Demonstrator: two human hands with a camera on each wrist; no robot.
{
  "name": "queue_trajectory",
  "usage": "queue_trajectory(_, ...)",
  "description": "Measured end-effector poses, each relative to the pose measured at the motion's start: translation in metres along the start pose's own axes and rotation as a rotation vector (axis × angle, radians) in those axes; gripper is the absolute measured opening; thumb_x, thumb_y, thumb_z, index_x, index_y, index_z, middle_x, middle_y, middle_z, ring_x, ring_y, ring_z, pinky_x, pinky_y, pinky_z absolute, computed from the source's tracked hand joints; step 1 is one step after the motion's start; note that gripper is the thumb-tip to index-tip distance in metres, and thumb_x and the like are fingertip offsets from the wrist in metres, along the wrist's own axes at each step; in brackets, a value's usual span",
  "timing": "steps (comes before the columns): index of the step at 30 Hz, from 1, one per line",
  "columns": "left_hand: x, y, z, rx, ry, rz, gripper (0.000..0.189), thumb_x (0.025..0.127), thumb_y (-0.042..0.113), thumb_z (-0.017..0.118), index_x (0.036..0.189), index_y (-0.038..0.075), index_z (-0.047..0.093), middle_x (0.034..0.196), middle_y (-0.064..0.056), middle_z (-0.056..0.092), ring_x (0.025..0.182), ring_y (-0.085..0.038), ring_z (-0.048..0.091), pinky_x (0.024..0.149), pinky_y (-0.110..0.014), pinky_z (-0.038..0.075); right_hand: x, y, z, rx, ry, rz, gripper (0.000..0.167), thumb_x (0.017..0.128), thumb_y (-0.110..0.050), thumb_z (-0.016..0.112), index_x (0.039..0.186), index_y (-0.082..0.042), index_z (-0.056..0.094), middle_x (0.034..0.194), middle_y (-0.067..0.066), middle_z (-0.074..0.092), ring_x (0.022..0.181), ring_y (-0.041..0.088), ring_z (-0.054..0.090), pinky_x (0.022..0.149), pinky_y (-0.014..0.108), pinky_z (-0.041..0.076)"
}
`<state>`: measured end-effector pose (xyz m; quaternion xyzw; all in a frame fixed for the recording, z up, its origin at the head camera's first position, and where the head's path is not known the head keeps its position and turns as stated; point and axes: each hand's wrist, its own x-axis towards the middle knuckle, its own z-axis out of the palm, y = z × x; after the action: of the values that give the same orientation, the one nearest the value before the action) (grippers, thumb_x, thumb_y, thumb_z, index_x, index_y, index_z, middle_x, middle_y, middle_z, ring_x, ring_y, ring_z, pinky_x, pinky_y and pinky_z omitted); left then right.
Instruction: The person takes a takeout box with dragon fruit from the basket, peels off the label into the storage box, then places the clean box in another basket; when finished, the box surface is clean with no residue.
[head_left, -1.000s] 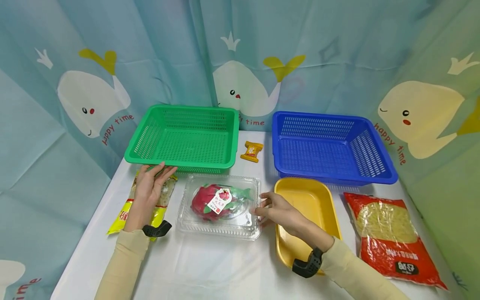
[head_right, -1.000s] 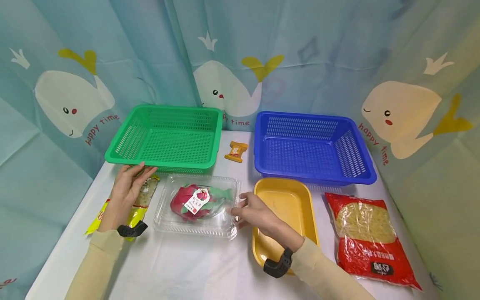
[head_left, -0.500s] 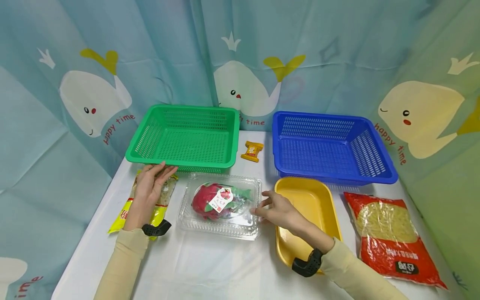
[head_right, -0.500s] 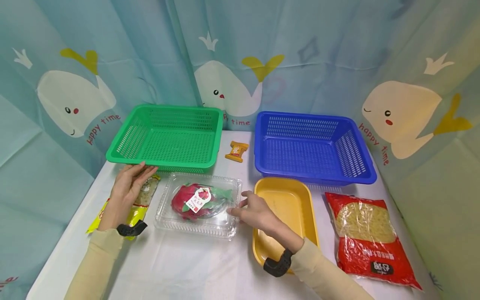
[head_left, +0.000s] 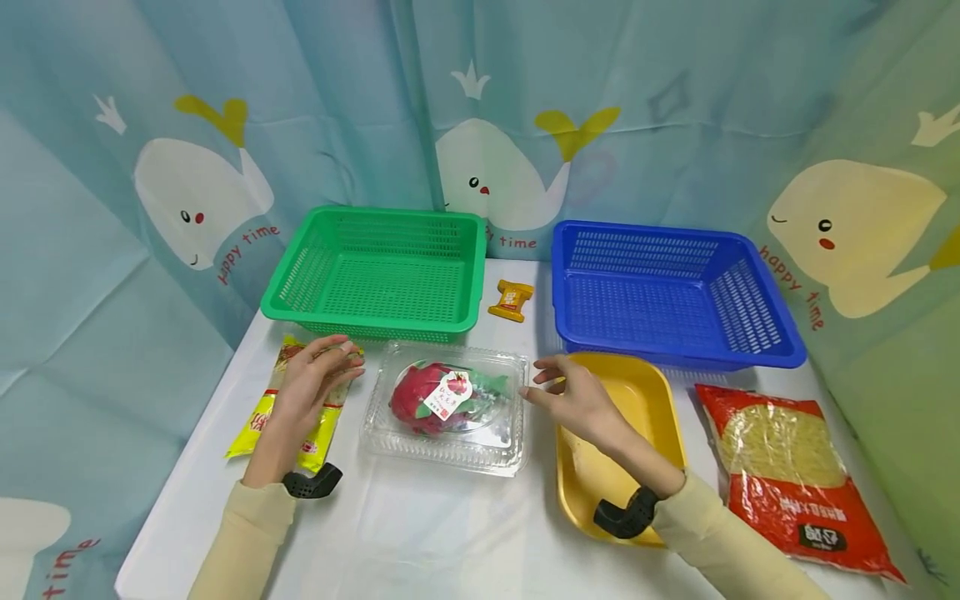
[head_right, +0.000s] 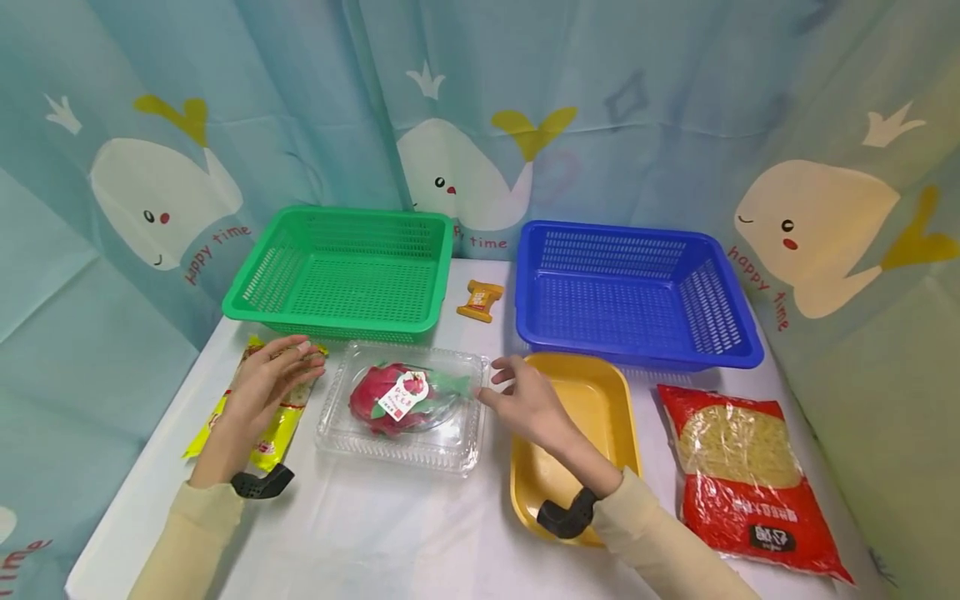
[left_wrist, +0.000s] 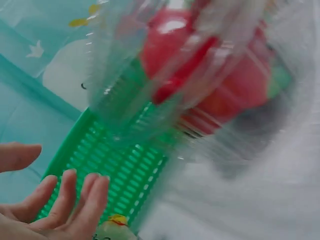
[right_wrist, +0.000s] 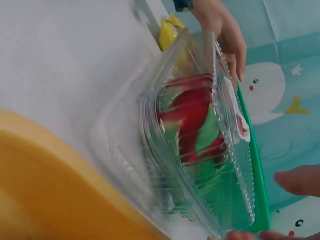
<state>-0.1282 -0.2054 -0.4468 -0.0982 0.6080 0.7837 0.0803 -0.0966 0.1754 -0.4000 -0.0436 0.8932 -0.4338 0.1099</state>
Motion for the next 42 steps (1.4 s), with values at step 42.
queue_trajectory(42, -0.021, -0.035, 0.011, 0.355, -0.130, -0.027, 0.057, 0.099, 0.024, 0.069, 0.151, 0.009, 0.052, 0.153, -0.014, 0.047, 0.127, -0.023, 0.052, 0.100, -0.033, 0.047, 0.042, -0.015, 0.025, 0.258, -0.099, -0.252, 0.035, 0.094, -0.014, 0.074, 0.126, -0.002, 0.067, 0.122, 0.023, 0.069, 0.092, 0.026, 0.072, 0.079, 0.040, 0.062)
